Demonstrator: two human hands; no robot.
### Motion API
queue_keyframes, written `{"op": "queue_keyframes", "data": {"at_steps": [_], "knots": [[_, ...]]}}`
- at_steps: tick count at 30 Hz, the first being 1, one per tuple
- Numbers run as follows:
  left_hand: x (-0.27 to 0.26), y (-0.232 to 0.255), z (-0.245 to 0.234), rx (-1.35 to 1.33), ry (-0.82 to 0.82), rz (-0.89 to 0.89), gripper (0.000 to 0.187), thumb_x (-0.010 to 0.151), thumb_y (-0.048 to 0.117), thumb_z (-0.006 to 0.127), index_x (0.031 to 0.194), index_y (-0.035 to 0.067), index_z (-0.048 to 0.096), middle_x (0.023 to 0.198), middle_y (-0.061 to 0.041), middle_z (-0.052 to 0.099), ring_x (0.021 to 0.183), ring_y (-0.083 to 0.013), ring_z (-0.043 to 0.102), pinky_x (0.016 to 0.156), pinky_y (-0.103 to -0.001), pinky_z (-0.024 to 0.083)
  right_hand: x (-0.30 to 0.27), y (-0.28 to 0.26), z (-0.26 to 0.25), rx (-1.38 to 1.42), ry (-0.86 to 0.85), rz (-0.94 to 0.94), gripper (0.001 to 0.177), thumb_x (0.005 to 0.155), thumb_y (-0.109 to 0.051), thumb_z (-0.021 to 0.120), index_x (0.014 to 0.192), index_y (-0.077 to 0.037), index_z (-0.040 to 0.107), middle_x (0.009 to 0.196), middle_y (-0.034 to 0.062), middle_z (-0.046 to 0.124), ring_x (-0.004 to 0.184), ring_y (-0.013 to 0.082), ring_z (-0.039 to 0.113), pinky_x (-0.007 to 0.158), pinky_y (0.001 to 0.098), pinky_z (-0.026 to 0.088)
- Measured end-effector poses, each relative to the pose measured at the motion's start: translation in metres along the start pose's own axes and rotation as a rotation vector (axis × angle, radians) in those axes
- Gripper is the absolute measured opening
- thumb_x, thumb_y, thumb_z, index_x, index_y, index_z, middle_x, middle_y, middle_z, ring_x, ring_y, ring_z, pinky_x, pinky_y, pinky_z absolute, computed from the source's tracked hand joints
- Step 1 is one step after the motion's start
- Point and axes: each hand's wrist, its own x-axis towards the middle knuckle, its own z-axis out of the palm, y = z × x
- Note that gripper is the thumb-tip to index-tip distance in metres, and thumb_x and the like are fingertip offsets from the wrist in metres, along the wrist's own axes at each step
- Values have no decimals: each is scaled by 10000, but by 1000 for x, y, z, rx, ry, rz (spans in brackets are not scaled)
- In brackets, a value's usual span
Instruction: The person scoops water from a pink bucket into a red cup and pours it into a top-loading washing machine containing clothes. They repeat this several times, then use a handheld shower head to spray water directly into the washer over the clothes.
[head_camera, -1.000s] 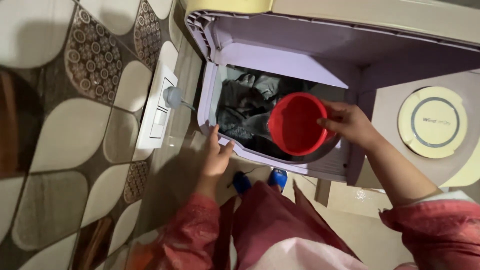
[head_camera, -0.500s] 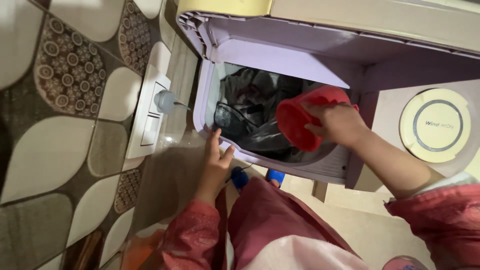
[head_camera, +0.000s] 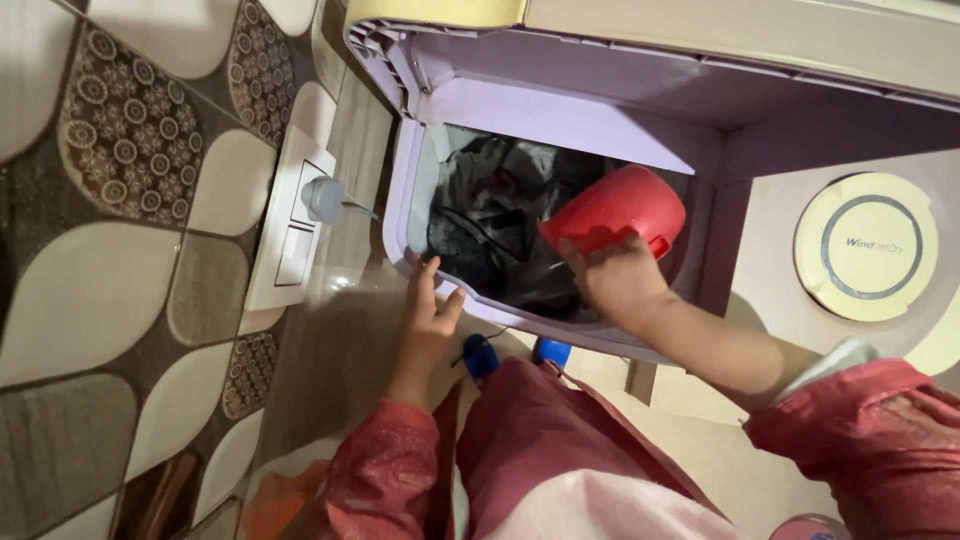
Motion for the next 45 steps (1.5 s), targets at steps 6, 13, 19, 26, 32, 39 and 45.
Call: {"op": "queue_keyframes", "data": {"at_steps": [6, 13, 19, 26, 32, 39, 45], "knots": [[3, -10, 2, 69, 4, 68, 656, 881, 207, 803, 1471, 108, 534, 1587, -232, 358, 1428, -291, 436, 1103, -296, 466, -17, -28, 4, 40, -88, -44, 587, 792, -204, 658, 1375, -136, 635, 790, 74, 750, 726, 266, 712, 814, 494, 432], [0, -7, 3, 133, -26, 7, 640, 868, 279, 801, 1449, 176, 554, 1589, -188, 383, 1427, -263, 441, 1125, -312, 442, -30, -31, 17, 74, -130, 24, 528, 882, -305, 627, 1393, -170, 623, 773, 46, 753, 749, 264, 721, 833, 499, 431], [5, 17, -12, 165, -67, -36, 626, 882, 285, 771, 1456, 186, 539, 1600, -179, 383, 1412, -271, 468, 1121, -343, 453, -24, 5, -53, 298, -228, 361, 569, 881, -511, 677, 1368, -220, 642, 699, 88, 740, 727, 332, 755, 746, 485, 527], [1, -2, -6, 304, -29, 107, 620, 860, 325, 795, 1424, 172, 591, 1542, -182, 470, 1341, -276, 547, 1044, -331, 512, -24, 8, -120, 1281, -3, 1155, 575, 855, -264, 801, 1407, -197, 658, 905, 108, 739, 737, 228, 673, 572, 302, 515], [7, 25, -20, 27, -257, -30, 569, 958, 259, 613, 1467, 69, 444, 1662, -172, 218, 1397, -298, 458, 1121, -398, 427, -93, 28, -136, 1572, 337, 1377, 581, 859, -186, 577, 1429, -86, 625, 663, 11, 610, 453, 117, 550, 358, 227, 492], [11, 19, 4, 375, -180, 206, 623, 890, 271, 679, 1436, 36, 492, 1580, -252, 372, 1435, -446, 377, 1141, -544, 340, -131, 23, -234, 1696, 773, 1454, 762, 674, -392, 770, 1396, -178, 650, 1331, 23, 672, 1060, 233, 755, 519, 274, 705], [6, 50, 32, 464, -245, 293, 636, 894, 314, 663, 1452, 65, 487, 1567, -199, 420, 1463, -407, 355, 1166, -587, 278, -307, 34, -193, 1594, 942, 1221, 608, 850, -481, 858, 1362, -221, 658, 1495, 33, 651, 1227, 221, 689, 763, 381, 676]]}}
